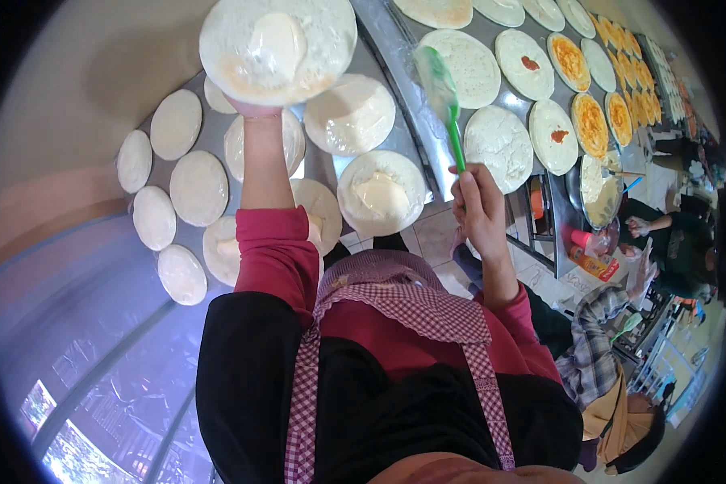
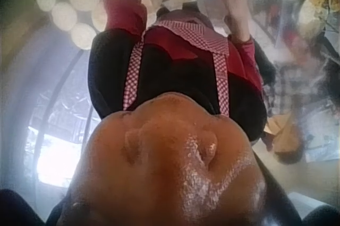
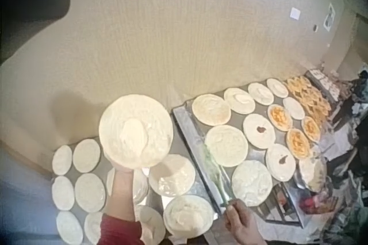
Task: Spreading a white cream or sauce onto several circular flatbreads using a green spatula.
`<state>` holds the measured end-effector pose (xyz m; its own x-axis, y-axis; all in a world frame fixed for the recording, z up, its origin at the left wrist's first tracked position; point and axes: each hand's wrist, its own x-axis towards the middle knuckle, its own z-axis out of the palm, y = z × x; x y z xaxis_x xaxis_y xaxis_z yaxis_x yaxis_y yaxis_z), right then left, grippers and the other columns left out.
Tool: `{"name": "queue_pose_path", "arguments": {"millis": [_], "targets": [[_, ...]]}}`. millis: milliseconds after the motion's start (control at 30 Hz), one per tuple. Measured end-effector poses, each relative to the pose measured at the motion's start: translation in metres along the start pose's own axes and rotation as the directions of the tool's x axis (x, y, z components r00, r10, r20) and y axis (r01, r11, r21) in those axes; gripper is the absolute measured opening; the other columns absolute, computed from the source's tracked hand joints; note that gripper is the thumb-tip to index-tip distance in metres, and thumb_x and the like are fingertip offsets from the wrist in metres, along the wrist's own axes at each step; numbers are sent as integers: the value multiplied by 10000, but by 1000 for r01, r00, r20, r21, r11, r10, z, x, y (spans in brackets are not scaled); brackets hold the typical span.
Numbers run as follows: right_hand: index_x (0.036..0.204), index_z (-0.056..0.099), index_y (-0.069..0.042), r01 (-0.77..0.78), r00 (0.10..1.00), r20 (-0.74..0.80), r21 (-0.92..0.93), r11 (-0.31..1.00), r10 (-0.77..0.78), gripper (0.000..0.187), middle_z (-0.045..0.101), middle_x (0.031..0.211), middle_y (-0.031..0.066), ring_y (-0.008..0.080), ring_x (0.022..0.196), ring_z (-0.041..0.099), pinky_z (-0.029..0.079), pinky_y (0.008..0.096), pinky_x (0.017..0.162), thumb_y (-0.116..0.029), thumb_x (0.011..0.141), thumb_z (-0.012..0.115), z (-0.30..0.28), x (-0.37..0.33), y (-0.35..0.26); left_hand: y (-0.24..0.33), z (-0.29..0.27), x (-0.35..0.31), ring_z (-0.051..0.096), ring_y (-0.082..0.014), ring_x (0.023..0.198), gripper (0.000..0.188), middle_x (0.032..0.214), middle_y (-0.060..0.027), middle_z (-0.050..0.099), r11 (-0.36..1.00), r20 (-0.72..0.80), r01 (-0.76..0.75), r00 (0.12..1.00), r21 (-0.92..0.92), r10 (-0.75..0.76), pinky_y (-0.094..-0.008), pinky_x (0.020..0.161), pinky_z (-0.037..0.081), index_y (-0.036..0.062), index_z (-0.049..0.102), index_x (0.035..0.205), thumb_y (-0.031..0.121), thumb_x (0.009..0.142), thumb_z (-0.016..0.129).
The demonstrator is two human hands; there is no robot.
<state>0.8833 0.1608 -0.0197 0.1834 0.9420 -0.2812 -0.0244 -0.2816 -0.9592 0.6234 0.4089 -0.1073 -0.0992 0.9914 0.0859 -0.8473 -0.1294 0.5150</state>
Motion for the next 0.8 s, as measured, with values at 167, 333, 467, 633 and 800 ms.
{"name": "queue_pose_path", "arguments": {"millis": [167,333,467,633,800], "targets": [[1027,558,15,258,966,97,-414,873,-239,194,536,644,59,105,566,504,403,277,513,-158,977,486,53,-32,15,47,-48,-97,446,-327,1271,660,1401,-123,450,757,236,371,928,-538,-288,-503,1058,373,112,393,1401,552,910,404],[982,546,-17,357,927,136,-607,710,-349,146,529,609,187,299,502,536,415,357,500,-157,956,515,159,-112,60,141,-104,-195,448,-331,1267,655,1409,-117,440,808,289,414,905,-419,-314,-506,1061,368,103,383,1404,546,921,357],[925,529,-23,470,866,208,-649,598,-455,128,513,603,218,376,531,535,402,406,490,-150,944,525,193,-127,108,154,-96,-210,443,-331,1272,661,1409,-118,440,781,261,403,914,-477,-312,-508,1062,365,103,382,1405,550,918,361],[887,505,-12,488,864,242,-620,614,-442,137,497,598,222,400,551,532,398,412,489,-136,940,526,211,-152,121,159,-101,-227,435,-330,1279,671,1408,-120,440,768,296,393,915,-506,-274,-510,1065,360,104,379,1407,558,913,366],[908,523,-13,460,887,305,-531,712,-346,120,532,668,220,381,591,551,427,404,548,-127,943,516,230,-189,100,161,-96,-236,426,-329,1286,680,1408,-121,440,748,365,405,902,-526,-231,-513,1068,356,104,377,1408,565,908,371]]}}
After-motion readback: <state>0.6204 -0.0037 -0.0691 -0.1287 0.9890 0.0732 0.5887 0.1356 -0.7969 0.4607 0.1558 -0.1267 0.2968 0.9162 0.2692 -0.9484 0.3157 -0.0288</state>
